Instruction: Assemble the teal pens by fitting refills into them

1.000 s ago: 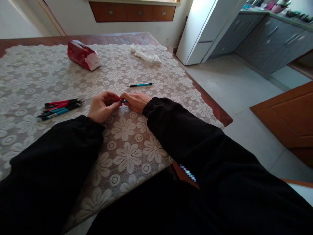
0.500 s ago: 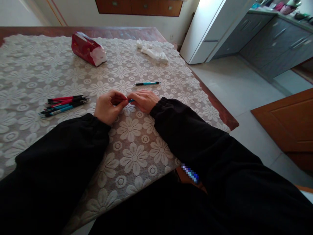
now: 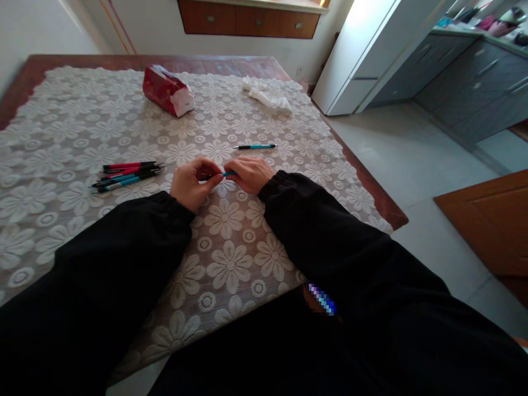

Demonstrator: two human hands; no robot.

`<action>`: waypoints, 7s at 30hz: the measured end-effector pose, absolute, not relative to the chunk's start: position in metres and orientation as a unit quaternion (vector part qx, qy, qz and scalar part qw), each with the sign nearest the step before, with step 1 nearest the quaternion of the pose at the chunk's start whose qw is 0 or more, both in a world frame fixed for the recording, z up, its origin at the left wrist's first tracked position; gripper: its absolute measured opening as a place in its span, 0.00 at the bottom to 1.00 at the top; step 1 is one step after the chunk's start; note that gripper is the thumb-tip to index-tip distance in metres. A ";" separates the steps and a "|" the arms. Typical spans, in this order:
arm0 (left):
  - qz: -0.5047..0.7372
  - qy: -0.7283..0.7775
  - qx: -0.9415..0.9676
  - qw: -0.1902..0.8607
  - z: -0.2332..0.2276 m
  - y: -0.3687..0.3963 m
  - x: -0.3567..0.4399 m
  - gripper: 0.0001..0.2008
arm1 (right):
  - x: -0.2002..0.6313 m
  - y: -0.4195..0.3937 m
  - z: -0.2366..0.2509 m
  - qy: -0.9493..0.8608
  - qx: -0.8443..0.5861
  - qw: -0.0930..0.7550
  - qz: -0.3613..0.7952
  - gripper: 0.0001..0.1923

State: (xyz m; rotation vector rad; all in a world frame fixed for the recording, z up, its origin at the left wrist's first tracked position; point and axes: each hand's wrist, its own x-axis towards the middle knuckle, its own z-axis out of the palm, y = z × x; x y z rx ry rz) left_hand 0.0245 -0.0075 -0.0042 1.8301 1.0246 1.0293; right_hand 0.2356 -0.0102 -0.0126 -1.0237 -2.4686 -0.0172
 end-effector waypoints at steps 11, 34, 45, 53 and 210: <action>0.405 0.424 0.717 0.378 0.000 -0.006 0.030 0.12 | 0.236 -0.012 -0.011 -0.894 -0.390 0.221 -0.010 0.19; 0.397 0.393 0.715 0.420 0.001 -0.002 0.025 0.17 | 0.238 -0.016 -0.010 -0.878 -0.410 0.245 -0.043 0.24; 0.300 0.422 0.819 0.247 0.002 -0.001 0.014 0.15 | 0.243 -0.018 -0.011 -0.869 -0.419 0.257 -0.051 0.22; 0.269 0.431 0.840 0.191 0.005 -0.003 0.013 0.21 | 0.244 -0.020 -0.005 -0.858 -0.438 0.260 -0.067 0.27; 0.261 0.320 0.902 0.129 -0.001 0.003 0.023 0.14 | 0.256 -0.027 -0.006 -0.880 -0.460 0.111 -0.030 0.16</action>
